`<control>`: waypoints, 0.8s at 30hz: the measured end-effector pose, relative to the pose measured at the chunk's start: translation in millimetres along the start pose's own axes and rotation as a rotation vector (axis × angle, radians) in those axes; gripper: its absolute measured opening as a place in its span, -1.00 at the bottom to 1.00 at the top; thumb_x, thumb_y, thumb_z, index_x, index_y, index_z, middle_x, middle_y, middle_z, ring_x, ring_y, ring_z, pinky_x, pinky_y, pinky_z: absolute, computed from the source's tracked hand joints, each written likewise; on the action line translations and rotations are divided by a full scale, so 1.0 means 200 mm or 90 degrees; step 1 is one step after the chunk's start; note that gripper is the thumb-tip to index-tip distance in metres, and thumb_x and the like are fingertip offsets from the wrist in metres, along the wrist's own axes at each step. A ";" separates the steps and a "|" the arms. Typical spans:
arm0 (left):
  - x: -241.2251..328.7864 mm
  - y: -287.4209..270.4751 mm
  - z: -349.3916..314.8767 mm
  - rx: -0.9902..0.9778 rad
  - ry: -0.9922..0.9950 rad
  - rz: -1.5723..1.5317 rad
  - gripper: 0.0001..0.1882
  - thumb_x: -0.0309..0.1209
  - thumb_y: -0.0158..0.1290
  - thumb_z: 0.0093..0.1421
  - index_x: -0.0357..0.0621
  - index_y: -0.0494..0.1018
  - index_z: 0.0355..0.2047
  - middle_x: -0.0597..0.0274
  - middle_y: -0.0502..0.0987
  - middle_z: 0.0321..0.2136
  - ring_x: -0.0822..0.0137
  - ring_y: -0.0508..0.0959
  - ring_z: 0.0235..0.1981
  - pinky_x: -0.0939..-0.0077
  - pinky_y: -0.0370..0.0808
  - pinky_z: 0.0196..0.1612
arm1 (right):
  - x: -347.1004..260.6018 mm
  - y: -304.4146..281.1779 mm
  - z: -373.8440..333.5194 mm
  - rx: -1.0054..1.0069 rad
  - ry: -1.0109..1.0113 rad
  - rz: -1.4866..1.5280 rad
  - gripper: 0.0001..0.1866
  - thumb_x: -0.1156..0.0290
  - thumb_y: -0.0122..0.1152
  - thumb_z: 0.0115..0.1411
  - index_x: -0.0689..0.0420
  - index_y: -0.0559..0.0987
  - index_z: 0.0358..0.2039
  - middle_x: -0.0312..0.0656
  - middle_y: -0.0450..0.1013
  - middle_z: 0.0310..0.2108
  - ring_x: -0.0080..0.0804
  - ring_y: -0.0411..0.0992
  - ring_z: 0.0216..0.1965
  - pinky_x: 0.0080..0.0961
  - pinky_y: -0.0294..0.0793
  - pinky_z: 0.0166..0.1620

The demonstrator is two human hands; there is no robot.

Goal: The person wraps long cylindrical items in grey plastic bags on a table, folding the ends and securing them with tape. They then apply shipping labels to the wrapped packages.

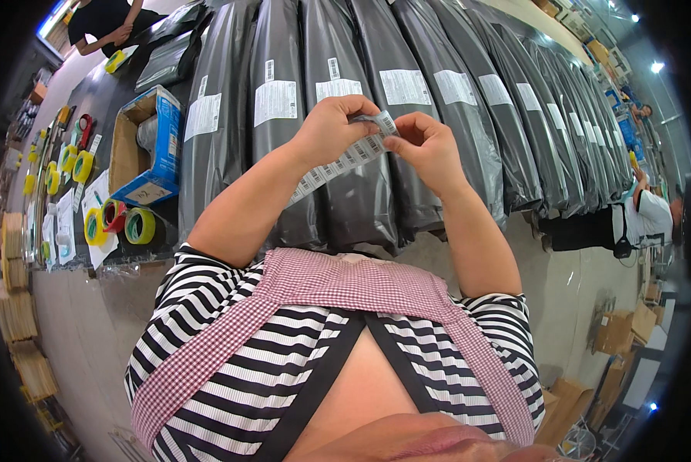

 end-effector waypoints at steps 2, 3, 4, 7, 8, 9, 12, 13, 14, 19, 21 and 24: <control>0.01 0.05 0.02 0.007 0.013 0.034 -0.82 -0.55 0.18 0.15 -0.25 0.58 -0.21 0.28 0.63 -0.33 0.50 0.53 -0.28 0.53 0.47 -0.15 | 0.03 -0.10 0.03 -0.016 0.031 -0.030 -0.81 0.46 0.40 0.09 0.23 0.59 -0.32 -0.22 0.58 -0.39 -0.54 0.50 -0.35 -0.56 0.47 -0.25; 0.02 0.08 0.04 0.011 0.018 0.051 -0.84 -0.54 0.18 0.16 -0.25 0.58 -0.22 0.28 0.63 -0.33 0.50 0.53 -0.29 0.53 0.47 -0.16 | 0.02 -0.13 0.05 -0.013 0.029 -0.086 -0.85 0.44 0.37 0.11 0.23 0.60 -0.37 -0.24 0.57 -0.41 -0.54 0.50 -0.33 -0.55 0.46 -0.26; 0.03 0.11 0.05 0.029 0.007 0.072 -0.84 -0.54 0.17 0.16 -0.24 0.58 -0.23 0.28 0.62 -0.34 0.50 0.53 -0.29 0.52 0.47 -0.16 | 0.03 -0.16 0.06 -0.028 0.031 -0.104 -0.86 0.45 0.36 0.11 0.23 0.60 -0.37 -0.25 0.56 -0.42 -0.54 0.50 -0.34 -0.55 0.46 -0.27; 0.04 0.21 0.07 0.078 -0.007 0.120 -0.86 -0.51 0.18 0.16 -0.24 0.58 -0.25 0.26 0.61 -0.39 0.49 0.52 -0.32 0.52 0.46 -0.20 | 0.08 -0.26 0.10 -0.075 0.027 -0.140 -0.84 0.47 0.34 0.10 0.24 0.58 -0.31 -0.26 0.51 -0.48 -0.55 0.46 -0.39 -0.55 0.43 -0.31; 0.04 0.24 0.09 0.091 -0.007 0.128 -0.86 -0.51 0.18 0.16 -0.24 0.58 -0.26 0.26 0.60 -0.40 0.48 0.53 -0.34 0.52 0.46 -0.21 | 0.10 -0.28 0.11 -0.084 0.015 -0.096 -0.82 0.47 0.33 0.10 0.25 0.57 -0.29 -0.25 0.51 -0.48 -0.55 0.45 -0.40 -0.56 0.43 -0.32; 0.04 0.27 0.11 0.104 -0.007 0.136 -0.87 -0.50 0.19 0.15 -0.25 0.57 -0.28 0.25 0.60 -0.42 0.47 0.53 -0.35 0.52 0.46 -0.22 | 0.13 -0.31 0.13 -0.094 0.004 -0.052 -0.80 0.48 0.33 0.10 0.25 0.56 -0.27 -0.25 0.51 -0.48 -0.55 0.44 -0.40 -0.56 0.42 -0.32; 0.03 0.35 0.15 0.146 -0.014 0.192 -0.86 -0.44 0.21 0.15 -0.27 0.54 -0.35 0.23 0.56 -0.50 0.46 0.48 -0.45 0.50 0.43 -0.32 | 0.16 -0.40 0.17 -0.154 0.024 -0.002 -0.76 0.50 0.31 0.11 0.26 0.54 -0.20 -0.23 0.52 -0.46 -0.55 0.44 -0.40 -0.57 0.42 -0.33; 0.03 0.37 0.17 0.150 -0.026 0.225 -0.84 -0.42 0.22 0.15 -0.27 0.54 -0.36 0.22 0.55 -0.53 0.46 0.47 -0.47 0.48 0.42 -0.34 | 0.17 -0.44 0.19 -0.180 0.038 -0.001 -0.74 0.50 0.31 0.11 0.26 0.53 -0.18 -0.22 0.52 -0.45 -0.55 0.44 -0.39 -0.57 0.41 -0.33; 0.02 0.38 0.18 0.154 -0.039 0.257 -0.82 -0.40 0.23 0.15 -0.27 0.54 -0.37 0.22 0.53 -0.55 0.45 0.45 -0.49 0.47 0.41 -0.37 | 0.19 -0.46 0.20 -0.190 0.046 -0.018 -0.76 0.50 0.30 0.12 0.26 0.53 -0.19 -0.22 0.52 -0.45 -0.55 0.44 -0.40 -0.56 0.41 -0.33; -0.02 0.40 0.21 0.161 -0.094 0.313 -0.65 -0.20 0.29 0.11 -0.28 0.49 -0.44 0.19 0.46 -0.62 0.39 0.41 -0.53 0.41 0.36 -0.42 | 0.31 -0.51 0.29 -0.250 0.067 -0.038 -0.86 0.56 0.29 0.17 0.23 0.52 -0.26 -0.30 0.56 -0.37 -0.67 0.44 -0.36 -0.68 0.38 -0.29; -0.04 0.38 0.23 0.159 -0.118 0.356 -0.58 -0.12 0.30 0.10 -0.27 0.47 -0.47 0.15 0.44 -0.63 0.31 0.43 -0.54 0.35 0.37 -0.41 | 0.40 -0.53 0.33 -0.239 0.042 -0.061 -0.89 0.51 0.30 0.19 0.21 0.54 -0.31 -0.31 0.57 -0.36 -0.66 0.43 -0.37 -0.68 0.39 -0.27; -0.07 0.34 0.24 0.152 -0.175 0.346 -0.52 -0.02 0.29 0.09 -0.24 0.47 -0.49 0.09 0.44 -0.63 0.16 0.46 -0.53 0.26 0.40 -0.39 | 0.38 -0.59 0.49 -0.169 0.067 -0.009 -0.91 0.46 0.31 0.20 0.17 0.57 -0.35 -0.31 0.58 -0.35 -0.65 0.44 -0.36 -0.65 0.40 -0.23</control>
Point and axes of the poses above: each hand's wrist, its own z-axis towards the middle knuckle, its own y-axis out of the palm, x = y × z, the point moved 1 cm from there along z, towards the middle knuckle
